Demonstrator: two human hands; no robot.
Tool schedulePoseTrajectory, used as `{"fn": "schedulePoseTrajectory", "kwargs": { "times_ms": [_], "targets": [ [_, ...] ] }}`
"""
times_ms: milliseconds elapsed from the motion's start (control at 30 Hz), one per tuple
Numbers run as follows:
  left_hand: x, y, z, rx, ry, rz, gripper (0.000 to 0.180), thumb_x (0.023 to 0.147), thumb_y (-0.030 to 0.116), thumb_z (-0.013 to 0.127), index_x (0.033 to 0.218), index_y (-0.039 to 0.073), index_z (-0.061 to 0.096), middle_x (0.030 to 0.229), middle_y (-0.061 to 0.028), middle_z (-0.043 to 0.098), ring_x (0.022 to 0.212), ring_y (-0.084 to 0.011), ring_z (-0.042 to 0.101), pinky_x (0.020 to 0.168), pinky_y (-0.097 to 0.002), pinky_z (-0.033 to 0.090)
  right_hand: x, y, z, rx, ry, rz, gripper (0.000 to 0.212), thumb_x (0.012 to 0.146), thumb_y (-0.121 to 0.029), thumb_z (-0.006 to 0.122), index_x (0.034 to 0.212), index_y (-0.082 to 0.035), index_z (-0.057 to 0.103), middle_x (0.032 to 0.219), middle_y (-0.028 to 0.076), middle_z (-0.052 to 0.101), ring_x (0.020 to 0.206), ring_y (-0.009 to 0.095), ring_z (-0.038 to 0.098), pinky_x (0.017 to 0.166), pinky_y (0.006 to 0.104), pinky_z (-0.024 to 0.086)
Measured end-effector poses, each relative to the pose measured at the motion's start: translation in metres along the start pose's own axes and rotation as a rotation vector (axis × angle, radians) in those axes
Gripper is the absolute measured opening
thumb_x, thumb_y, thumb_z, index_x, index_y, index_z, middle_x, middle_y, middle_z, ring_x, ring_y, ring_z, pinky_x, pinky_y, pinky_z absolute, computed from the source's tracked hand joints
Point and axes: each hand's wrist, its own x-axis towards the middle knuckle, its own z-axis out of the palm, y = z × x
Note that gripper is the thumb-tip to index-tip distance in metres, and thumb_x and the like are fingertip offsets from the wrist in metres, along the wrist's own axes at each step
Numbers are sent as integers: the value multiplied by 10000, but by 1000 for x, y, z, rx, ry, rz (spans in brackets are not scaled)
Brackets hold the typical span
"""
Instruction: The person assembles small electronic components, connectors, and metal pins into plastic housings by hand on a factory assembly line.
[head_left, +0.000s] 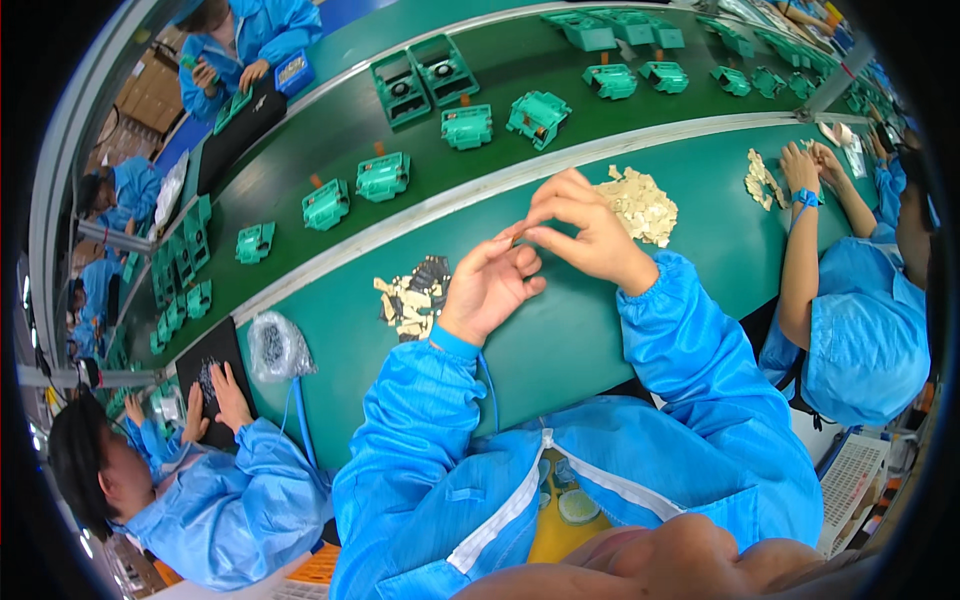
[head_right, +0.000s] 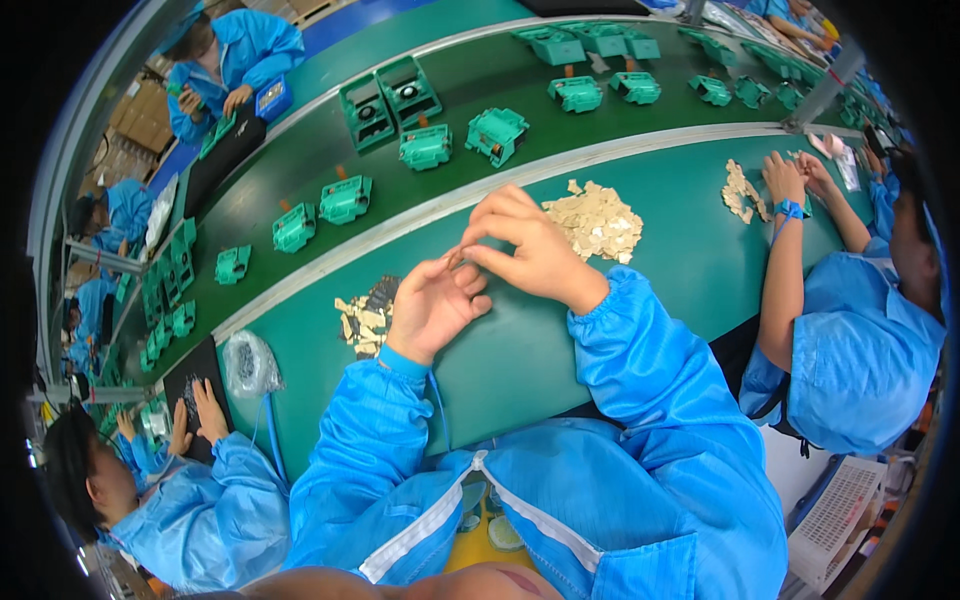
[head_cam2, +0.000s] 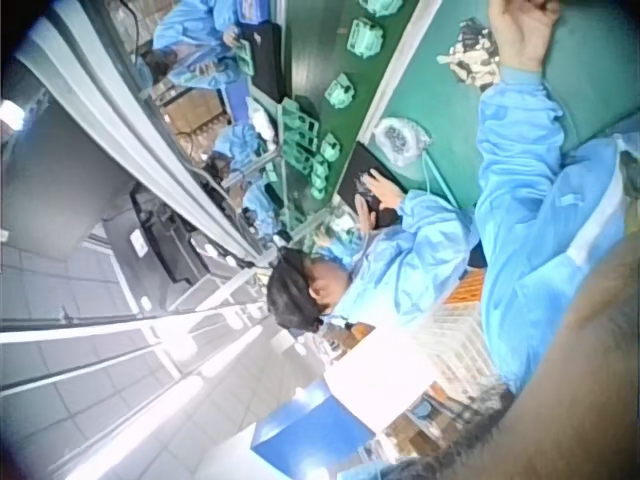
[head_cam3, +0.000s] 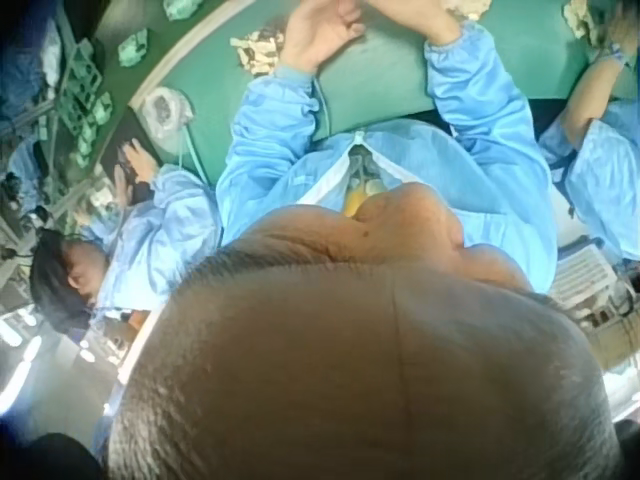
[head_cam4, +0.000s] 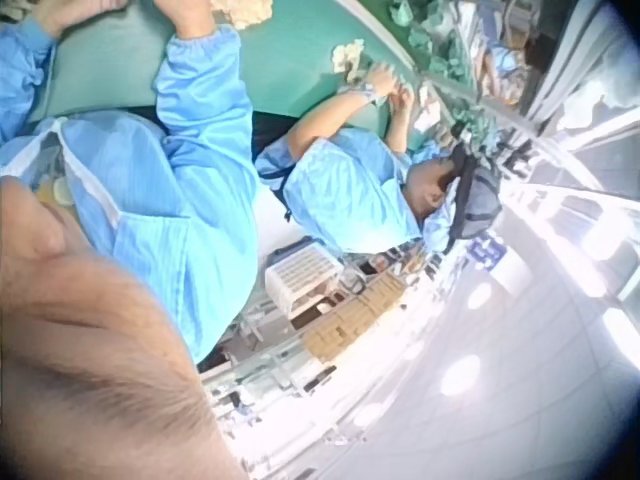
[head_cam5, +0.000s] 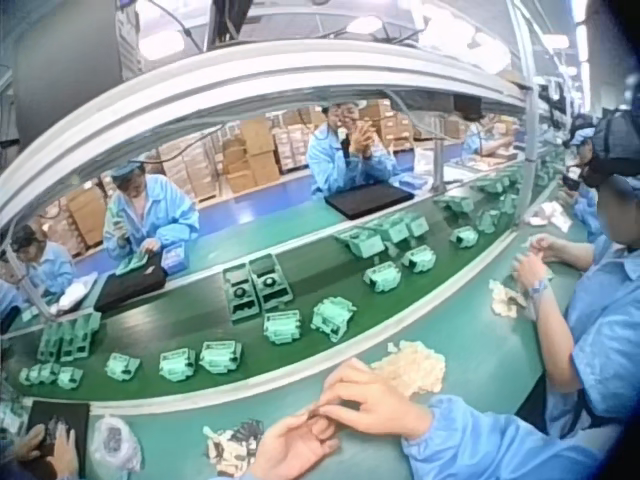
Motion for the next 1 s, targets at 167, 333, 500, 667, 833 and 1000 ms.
{"fn": "schedulePoseTrajectory", "kwargs": {
  "times_ms": [167, 333, 500, 667, 833, 1000],
  "targets": [
    [3, 0, 2, 4, -13, 26, 416, 968, 342, 598, 1282, 70, 594, 873, -16, 565, 869, -165, 533, 807, -374, 463, -2, 5, -7, -16, 36, 17, 133, 859, -88, 742, 966, -37, 682, 973, 73, 644, 993, 249, 572, 919, 388, 454],
    [4, -11, 9, 454, 112, 138, 391, 993, 302, 600, 1290, 49, 579, 882, -22, 588, 869, -142, 551, 835, -325, 468, -3, 25, -6, 221, 472, 389, 215, 968, -158, 691, 1108, -17, 609, 973, 18, 616, 894, 101, 560, 766, 284, 482],
    [7, -32, 8, 1046, 98, 76, 360, 990, 144, 655, 1311, 14, 559, 988, -30, 645, 914, -107, 608, 859, -265, 495, 2, 41, -6, 306, 616, 433, 414, 968, -144, 693, 1295, 17, 496, 1019, 52, 594, 900, 102, 552, 765, 250, 485],
    [2, -39, 18, 1442, 52, 210, 283, 991, 171, 664, 1223, 13, 627, 909, -25, 662, 806, -107, 602, 736, -277, 514, -5, 44, -1, 125, 593, 402, 493, 956, -164, 703, 1348, 19, 468, 1051, 77, 605, 907, 130, 557, 744, 283, 493],
    [5, -37, 14, 1447, 41, 212, 290, 990, 179, 664, 1225, 13, 626, 917, -25, 666, 788, -109, 605, 725, -284, 516, -6, 37, 6, -136, 553, 308, 513, 941, -140, 693, 1377, 6, 465, 1066, 111, 611, 906, 192, 565, 788, 343, 497],
    [6, -36, 14, 1441, 51, 247, 281, 991, 174, 660, 1217, 11, 626, 912, -31, 671, 788, -107, 612, 716, -288, 520, -6, 35, 10, -242, 464, 216, 555, 910, -105, 696, 1404, -10, 461, 1077, 132, 612, 919, 231, 559, 822, 365, 491]
  ]
}}
